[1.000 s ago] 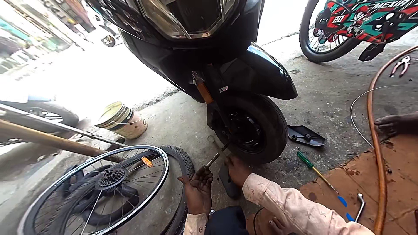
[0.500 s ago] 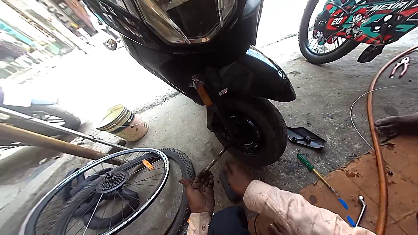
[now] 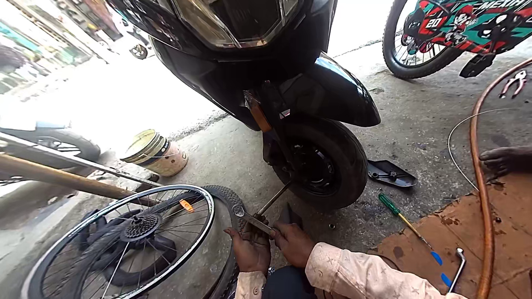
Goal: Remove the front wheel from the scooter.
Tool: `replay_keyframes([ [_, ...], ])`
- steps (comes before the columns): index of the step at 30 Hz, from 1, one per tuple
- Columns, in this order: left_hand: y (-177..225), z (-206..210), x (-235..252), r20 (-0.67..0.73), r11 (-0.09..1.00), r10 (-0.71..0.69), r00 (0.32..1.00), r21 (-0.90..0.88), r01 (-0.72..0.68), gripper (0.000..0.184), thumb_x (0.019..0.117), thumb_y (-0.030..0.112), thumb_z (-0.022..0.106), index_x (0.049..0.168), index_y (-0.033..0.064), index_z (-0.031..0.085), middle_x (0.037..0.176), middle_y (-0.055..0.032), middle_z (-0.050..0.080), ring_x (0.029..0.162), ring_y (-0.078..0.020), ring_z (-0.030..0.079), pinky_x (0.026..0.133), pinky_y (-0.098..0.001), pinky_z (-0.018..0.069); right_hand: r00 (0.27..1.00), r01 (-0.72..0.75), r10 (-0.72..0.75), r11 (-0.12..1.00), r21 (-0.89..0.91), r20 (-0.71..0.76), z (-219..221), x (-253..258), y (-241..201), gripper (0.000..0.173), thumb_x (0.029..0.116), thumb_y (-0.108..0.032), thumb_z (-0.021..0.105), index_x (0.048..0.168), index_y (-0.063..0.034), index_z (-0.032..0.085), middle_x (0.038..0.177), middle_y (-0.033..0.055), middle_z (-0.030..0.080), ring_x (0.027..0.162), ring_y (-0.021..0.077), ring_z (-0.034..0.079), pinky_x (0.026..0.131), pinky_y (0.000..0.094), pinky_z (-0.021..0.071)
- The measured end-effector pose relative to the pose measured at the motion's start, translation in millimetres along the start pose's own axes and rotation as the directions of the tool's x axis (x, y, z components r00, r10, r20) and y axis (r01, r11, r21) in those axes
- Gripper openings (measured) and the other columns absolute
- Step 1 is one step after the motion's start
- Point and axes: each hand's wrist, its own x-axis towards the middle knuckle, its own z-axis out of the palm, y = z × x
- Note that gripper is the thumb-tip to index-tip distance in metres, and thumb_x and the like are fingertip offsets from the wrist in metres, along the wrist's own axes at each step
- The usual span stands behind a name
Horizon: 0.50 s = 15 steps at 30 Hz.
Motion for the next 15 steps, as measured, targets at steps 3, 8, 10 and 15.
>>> replay_keyframes([
  [3,3.7,-3.1,0.2,0.046,0.999,-0.031,0.998,0.034,0.030,0.088,0.1002,0.072,0.007,0.114,0.0032,0.060,0.091,-0.0095,0.074,0.081,-0.0188,0.072,0.070,-0.0335,0.0605,0.987,0.077,-0.059,0.990,0.116,-0.150,0.4,-0.6,1.2,0.041,0.1108,-0.032,0.038,0.110,-0.0015,0.065,0.077,0.0098,0.059,0.070,0.0225,0.059,0.071,0.0428,0.0519],
  [8,2.6,-1.8,-2.7,0.010,0.998,-0.030,0.999,0.055,0.029,0.087,0.1008,0.071,0.006,0.111,0.0040,0.062,0.090,-0.0085,0.073,0.078,-0.0167,0.071,0.067,-0.0305,0.0587,0.968,-0.205,0.204,0.979,0.007,-0.145,-18.3,14.9,-1.4,0.042,0.1119,-0.035,0.035,0.121,-0.0033,0.061,0.097,0.0167,0.065,0.092,0.0307,0.066,0.087,0.0522,0.0536],
  [10,-0.3,-1.1,-0.7,0.018,1.000,-0.011,1.000,0.013,0.010,0.081,0.1022,0.069,0.010,0.116,0.0057,0.059,0.090,-0.0061,0.072,0.081,-0.0160,0.071,0.073,-0.0331,0.0596,0.994,-0.107,0.103,0.986,-0.125,-0.036,-19.4,7.4,-9.0,0.040,0.1113,-0.034,0.037,0.115,-0.0029,0.062,0.094,0.0167,0.065,0.089,0.0320,0.065,0.084,0.0533,0.0524],
  [15,-2.3,7.3,-1.9,0.019,1.000,0.002,1.000,0.004,-0.002,0.080,0.1034,0.067,0.011,0.107,0.0059,0.061,0.083,-0.0044,0.071,0.069,-0.0128,0.068,0.060,-0.0263,0.0564,0.955,-0.234,0.226,0.972,-0.017,-0.194,-22.9,12.3,-0.5,0.041,0.1121,-0.034,0.034,0.123,-0.0050,0.061,0.102,0.0170,0.066,0.098,0.0314,0.066,0.090,0.0520,0.0529],
])
